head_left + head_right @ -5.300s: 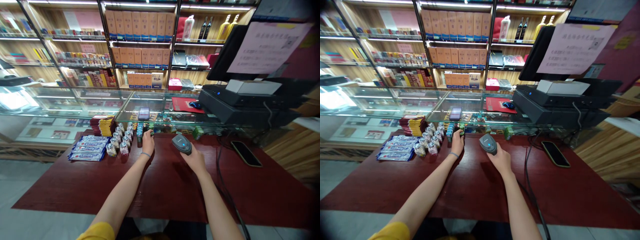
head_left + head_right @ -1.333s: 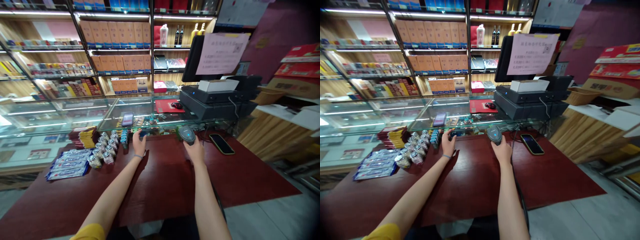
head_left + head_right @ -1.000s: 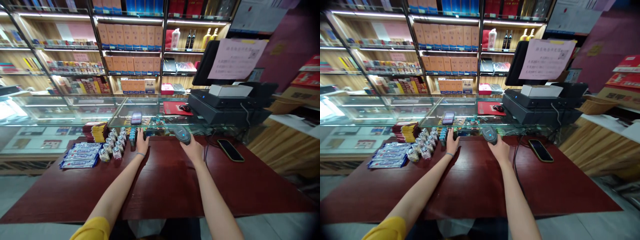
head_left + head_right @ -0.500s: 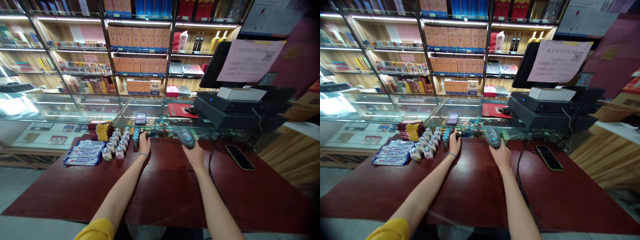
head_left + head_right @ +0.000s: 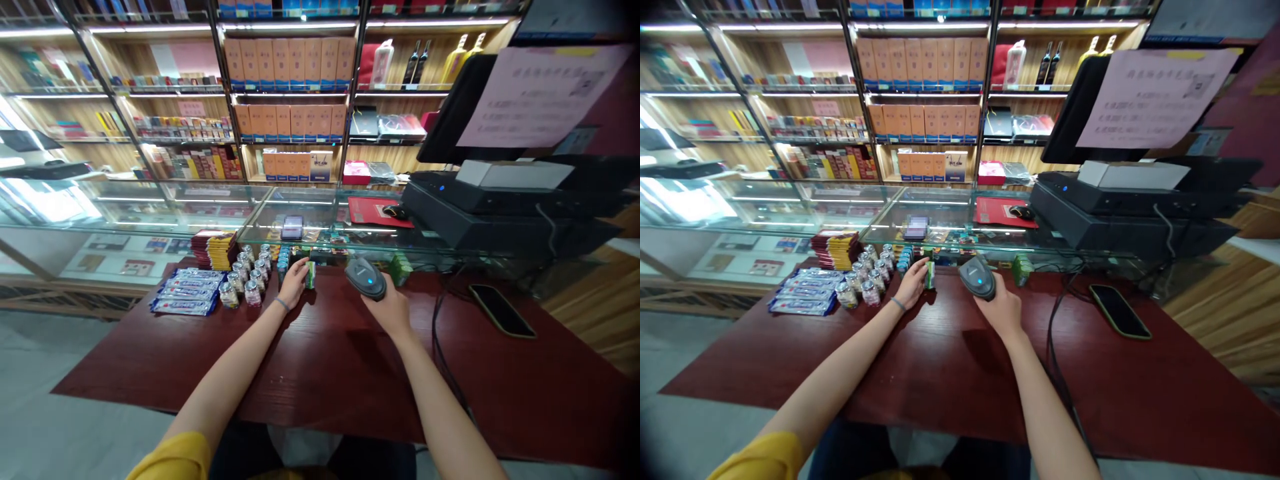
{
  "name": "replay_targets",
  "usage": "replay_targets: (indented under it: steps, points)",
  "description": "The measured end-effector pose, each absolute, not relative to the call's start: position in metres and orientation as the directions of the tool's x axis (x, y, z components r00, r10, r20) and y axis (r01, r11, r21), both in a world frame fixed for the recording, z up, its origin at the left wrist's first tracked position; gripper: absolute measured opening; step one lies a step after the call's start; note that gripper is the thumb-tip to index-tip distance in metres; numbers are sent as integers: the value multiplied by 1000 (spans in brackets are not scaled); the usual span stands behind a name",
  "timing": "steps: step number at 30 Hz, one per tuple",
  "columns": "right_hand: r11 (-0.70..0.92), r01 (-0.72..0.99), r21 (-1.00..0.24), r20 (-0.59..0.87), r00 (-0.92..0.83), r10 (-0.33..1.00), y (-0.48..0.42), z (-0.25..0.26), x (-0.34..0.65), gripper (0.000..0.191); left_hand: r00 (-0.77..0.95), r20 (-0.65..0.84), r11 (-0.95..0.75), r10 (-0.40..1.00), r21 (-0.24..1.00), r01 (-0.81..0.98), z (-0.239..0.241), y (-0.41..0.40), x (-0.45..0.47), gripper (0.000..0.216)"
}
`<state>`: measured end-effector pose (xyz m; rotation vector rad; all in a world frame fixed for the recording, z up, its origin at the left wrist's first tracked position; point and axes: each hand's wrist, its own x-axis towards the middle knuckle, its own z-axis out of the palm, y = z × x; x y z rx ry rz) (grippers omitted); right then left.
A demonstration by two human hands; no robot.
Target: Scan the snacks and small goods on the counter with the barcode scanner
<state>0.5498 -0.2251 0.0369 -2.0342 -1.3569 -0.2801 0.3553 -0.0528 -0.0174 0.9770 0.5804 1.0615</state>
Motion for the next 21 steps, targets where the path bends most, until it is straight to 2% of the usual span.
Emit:
replay_targets:
  steps: [4, 9, 15, 19, 21]
  points:
    - [-76, 961, -265, 496, 204, 844, -226, 34, 536, 53, 469, -65, 334, 881, 787, -518, -17, -55, 336, 45]
    - [140, 988, -57, 407, -105, 908, -226, 29, 521, 52, 467, -113, 395, 877, 723, -567, -20, -53, 332, 40]
    - [178, 983, -47, 350, -151, 924, -226, 31, 516, 55, 481, -108, 401, 870, 721, -565, -23, -50, 333, 39]
    - [160, 987, -32, 296, -143, 944, -227, 32, 518, 36, 490, -42, 352, 871, 749, -561, -28, -47, 335, 37]
    - [156, 987, -36, 289, -140, 947, -227, 33, 518, 33, 491, -8, 331, 871, 748, -576, -29, -47, 336, 35]
